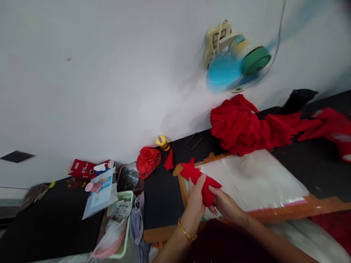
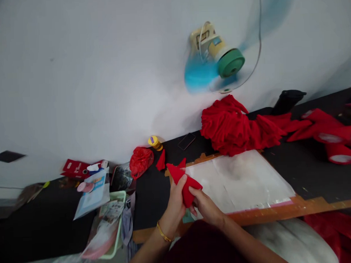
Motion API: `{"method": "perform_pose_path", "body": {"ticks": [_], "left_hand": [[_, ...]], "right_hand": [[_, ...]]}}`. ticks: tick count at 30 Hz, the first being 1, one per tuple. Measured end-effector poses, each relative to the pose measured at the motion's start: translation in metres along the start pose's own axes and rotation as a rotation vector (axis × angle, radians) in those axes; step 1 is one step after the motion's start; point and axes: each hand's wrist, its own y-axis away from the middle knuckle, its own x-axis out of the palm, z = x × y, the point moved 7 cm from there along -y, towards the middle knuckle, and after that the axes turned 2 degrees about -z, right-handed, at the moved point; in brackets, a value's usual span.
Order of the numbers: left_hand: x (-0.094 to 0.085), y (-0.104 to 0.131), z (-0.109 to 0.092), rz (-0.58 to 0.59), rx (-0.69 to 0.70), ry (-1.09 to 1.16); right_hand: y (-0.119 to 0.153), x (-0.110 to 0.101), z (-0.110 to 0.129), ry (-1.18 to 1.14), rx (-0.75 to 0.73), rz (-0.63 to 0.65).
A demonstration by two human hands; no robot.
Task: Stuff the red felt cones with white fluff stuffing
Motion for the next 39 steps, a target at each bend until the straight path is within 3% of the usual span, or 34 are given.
{"method": "perform_pose_path", "body": {"ticks": [8,10,12,15,18,23,30,36,39], "left_hand": [[0.004,0.014,0.026,0.088,-0.149,-0.162],[0.005,0.011,0.021,0.156,-0.131,-0.131],[0.005,0.004,0.004,0.179,-0.031,-0.035],[0.0,-0.007,-0.031,0.121,0.165,0.101],[0.006,-0.011,-0.043,0.109,0.191,0.103],[0.01,-0.007,-0.031,0.085,0.145,0.08],[-0.002,-0.01,-0.022,0.089,0.08,0.072],[-0.031,-0.036,-0.017,-0.166,0.016,0.184],[-0.037,-0.049,-0.014,-0.168,-0.04,0.311]], "right_hand": [[0.008,-0.008,0.003,0.063,-0.007,0.014],[0.009,-0.01,0.01,0.071,-0.052,0.003],[0.009,-0.01,0.016,0.092,-0.086,-0.015],[0.009,-0.002,0.022,0.216,-0.093,0.008],[0.01,0.01,0.022,0.331,-0.087,0.073],[0.014,0.015,0.012,0.383,-0.013,0.135],[0.003,0.017,0.009,0.35,0.014,0.127],[-0.014,0.02,0.011,0.216,0.003,0.07],[-0.01,0.016,0.019,0.157,-0.06,-0.008]]}}
